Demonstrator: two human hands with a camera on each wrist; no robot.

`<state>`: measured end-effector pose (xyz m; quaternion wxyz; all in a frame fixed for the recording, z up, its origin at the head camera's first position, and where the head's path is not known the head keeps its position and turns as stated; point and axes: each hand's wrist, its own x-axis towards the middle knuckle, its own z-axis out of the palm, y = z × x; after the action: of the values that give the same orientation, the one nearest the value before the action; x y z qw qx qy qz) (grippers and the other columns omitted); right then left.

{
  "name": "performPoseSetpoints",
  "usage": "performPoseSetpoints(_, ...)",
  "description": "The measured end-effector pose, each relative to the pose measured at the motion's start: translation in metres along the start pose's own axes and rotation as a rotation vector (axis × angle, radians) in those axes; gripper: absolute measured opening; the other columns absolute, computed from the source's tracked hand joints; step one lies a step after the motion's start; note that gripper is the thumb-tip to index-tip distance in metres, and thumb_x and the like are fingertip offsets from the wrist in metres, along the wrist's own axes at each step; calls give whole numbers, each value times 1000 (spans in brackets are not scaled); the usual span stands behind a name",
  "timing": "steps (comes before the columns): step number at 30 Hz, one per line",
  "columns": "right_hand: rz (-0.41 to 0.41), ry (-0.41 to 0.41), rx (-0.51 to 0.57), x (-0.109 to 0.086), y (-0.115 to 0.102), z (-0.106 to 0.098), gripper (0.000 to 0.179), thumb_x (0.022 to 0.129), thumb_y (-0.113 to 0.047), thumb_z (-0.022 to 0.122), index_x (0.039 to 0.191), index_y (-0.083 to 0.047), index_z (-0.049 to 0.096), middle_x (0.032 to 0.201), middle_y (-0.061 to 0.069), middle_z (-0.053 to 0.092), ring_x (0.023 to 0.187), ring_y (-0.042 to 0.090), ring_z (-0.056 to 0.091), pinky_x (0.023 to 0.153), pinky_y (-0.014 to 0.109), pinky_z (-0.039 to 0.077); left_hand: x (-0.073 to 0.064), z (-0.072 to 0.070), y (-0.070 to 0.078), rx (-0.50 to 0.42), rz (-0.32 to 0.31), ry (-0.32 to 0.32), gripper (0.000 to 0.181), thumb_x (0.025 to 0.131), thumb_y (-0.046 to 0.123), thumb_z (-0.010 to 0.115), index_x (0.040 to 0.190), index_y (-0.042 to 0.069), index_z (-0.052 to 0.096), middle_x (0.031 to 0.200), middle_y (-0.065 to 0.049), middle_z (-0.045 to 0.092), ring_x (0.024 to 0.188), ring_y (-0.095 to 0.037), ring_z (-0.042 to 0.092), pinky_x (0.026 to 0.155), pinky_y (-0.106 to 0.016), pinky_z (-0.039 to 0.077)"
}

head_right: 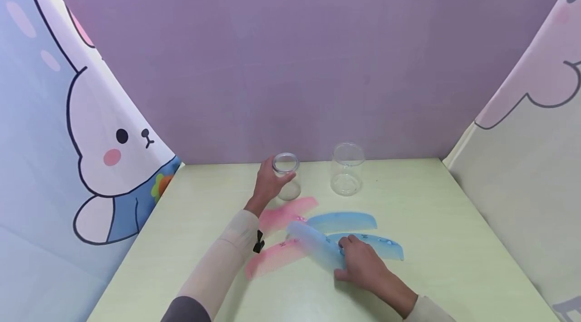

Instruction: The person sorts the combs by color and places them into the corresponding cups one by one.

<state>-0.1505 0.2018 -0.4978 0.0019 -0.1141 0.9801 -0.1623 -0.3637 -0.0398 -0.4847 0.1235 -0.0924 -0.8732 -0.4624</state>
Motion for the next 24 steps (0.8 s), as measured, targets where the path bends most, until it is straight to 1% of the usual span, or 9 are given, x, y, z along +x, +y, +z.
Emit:
performPoseSetpoints(8, -41, 78, -20, 13, 10, -13, 50, 69, -28, 83, 110, -2, 69, 91, 1, 61, 76, 11, 55, 68, 34, 54, 4, -2, 2, 27, -1, 11, 87, 82, 39, 85, 149, 2, 42, 141, -21, 54, 127, -35, 56, 108, -47, 49)
performPoseSetpoints(13, -89, 158, -37, 21, 17, -24, 49, 69, -29, 83, 108, -2, 69, 92, 5, 64, 77, 14, 58, 63, 35, 53, 4, -3, 3, 29, 11, 12, 88, 82, 40, 84, 148, 1, 42, 141, -22, 54, 127, -36, 57, 107, -48, 49)
performPoseSetpoints(18, -127, 243, -41, 30, 23, -34, 48, 68, -27, 82, 106, 0, 69, 89, 6, 65, 74, 13, 58, 60, 33, 52, 3, -3, 5, 21, 18, 20, 87, 82, 39, 84, 148, 0, 43, 139, -24, 54, 124, -38, 58, 105, -50, 50)
performPoseSetpoints(20, -135, 260, -28, 33, 24, -38, 48, 68, -26, 82, 106, 1, 69, 88, 5, 64, 72, 12, 57, 60, 32, 51, 2, -3, 5, 21, 17, 25, 86, 82, 39, 84, 147, 0, 43, 138, -23, 55, 124, -37, 58, 105, -50, 50)
performPoseSetpoints(24, -137, 275, -10, 38, 27, -44, 47, 69, -25, 81, 106, 1, 68, 89, 7, 65, 73, 14, 58, 60, 33, 51, -2, 0, 2, 15, 12, 15, 85, 83, 39, 84, 148, 2, 43, 138, -20, 55, 123, -35, 59, 104, -49, 51)
